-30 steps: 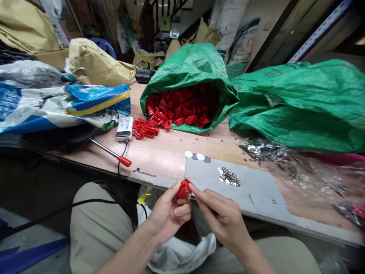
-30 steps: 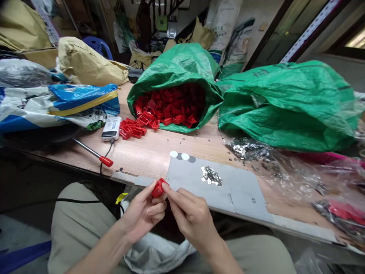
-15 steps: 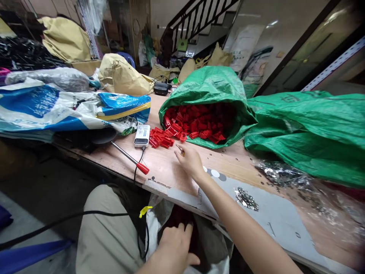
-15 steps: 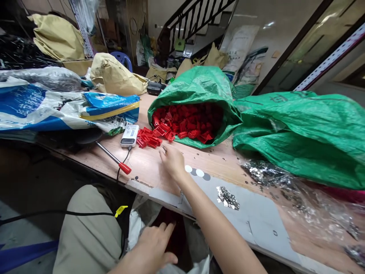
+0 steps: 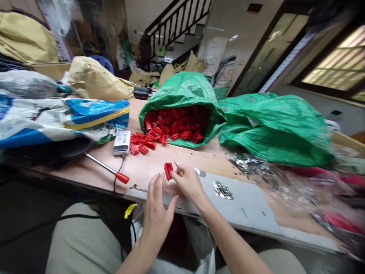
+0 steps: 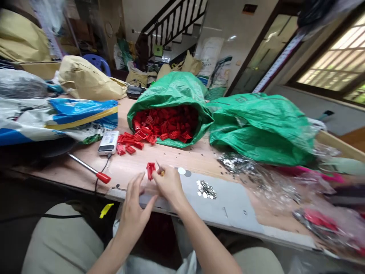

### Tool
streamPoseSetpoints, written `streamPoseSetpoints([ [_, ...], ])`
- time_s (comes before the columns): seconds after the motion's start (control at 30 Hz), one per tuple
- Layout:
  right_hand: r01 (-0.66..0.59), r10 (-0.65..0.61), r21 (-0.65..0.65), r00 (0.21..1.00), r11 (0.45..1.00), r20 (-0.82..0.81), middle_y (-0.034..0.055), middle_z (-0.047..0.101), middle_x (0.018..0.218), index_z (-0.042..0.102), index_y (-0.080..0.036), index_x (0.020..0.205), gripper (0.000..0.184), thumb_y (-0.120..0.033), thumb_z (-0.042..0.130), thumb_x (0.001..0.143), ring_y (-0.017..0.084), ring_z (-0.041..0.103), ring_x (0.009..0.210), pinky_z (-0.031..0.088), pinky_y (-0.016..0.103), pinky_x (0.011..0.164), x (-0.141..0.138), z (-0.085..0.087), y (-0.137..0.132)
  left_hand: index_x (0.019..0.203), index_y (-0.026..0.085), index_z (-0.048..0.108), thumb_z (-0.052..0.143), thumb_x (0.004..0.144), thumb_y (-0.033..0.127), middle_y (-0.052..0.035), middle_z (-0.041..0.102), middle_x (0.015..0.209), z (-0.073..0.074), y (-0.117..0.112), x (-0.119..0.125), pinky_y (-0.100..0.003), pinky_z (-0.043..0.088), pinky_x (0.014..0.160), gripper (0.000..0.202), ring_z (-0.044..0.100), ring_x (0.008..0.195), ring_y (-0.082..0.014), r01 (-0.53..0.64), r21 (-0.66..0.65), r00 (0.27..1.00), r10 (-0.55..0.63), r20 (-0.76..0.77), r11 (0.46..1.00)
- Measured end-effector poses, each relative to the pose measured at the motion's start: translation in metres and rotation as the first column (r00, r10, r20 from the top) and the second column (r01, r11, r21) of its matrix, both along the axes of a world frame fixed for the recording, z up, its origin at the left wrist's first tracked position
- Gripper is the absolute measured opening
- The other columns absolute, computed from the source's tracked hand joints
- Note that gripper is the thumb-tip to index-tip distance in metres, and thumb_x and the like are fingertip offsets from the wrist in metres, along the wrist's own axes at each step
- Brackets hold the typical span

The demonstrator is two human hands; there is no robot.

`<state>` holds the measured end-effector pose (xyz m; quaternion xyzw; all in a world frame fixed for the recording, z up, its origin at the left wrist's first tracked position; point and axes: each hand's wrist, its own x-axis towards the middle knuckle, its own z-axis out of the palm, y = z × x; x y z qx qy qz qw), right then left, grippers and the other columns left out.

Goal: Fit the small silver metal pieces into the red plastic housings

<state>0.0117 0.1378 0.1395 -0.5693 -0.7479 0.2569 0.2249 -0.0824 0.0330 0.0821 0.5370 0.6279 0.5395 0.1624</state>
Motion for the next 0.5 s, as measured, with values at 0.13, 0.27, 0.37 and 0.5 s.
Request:
streamPoseSetpoints([
  [0.13,-0.061,0.033,-0.107,0.968,0.992,-0.248,-0.0033,0.053,0.058,0.054,-0.018,0.062,0.032,-0.035,0.055,0.090,0.012,0.050,0.059,0.037,0.022,0.055,0.055,-0.001,-0.056,0.134,0.025,0.055,0.058,0.091,0.014,-0.0096,0.065,0.130,-0.007,0.008,0.014,-0.041,0.055,0.101,0.044,0.063,0.122,-0.0246,0.195,0.097,0.977,-0.184,-0.113,0.976],
  [0.27,-0.090,0.053,-0.137,0.967,0.987,-0.251,-0.0022,0.057,0.063,0.064,-0.017,0.084,0.039,-0.043,0.041,0.101,0.013,0.053,0.059,0.041,0.024,0.058,0.119,-0.004,-0.069,0.125,0.024,0.063,0.061,0.092,0.020,-0.0085,0.073,0.119,-0.007,0.008,0.027,-0.036,0.060,0.090,0.033,0.071,0.107,-0.0240,0.320,0.044,0.945,-0.315,-0.092,0.946],
  [0.37,0.149,-0.156,0.086,0.985,0.985,0.077,0.0038,0.071,0.085,0.068,-0.018,0.101,0.031,-0.035,0.043,0.101,0.018,0.066,0.079,0.048,0.027,0.072,0.178,-0.007,-0.044,0.127,0.023,0.061,0.063,0.091,0.027,-0.0101,0.074,0.116,-0.004,0.012,0.028,-0.034,0.062,0.077,0.036,0.075,0.088,-0.0222,0.289,-0.056,0.956,-0.292,-0.040,0.956],
  [0.5,0.300,-0.392,0.314,0.874,0.901,0.289,0.0147,0.072,0.106,0.071,-0.014,0.104,0.029,-0.026,0.047,0.096,0.026,0.066,0.096,0.046,0.033,0.081,0.237,-0.010,0.012,0.119,0.023,0.060,0.064,0.090,0.033,-0.0059,0.076,0.105,0.001,0.022,0.024,-0.028,0.058,0.060,0.031,0.069,0.061,-0.0148,0.324,-0.175,0.945,-0.328,0.006,0.930],
])
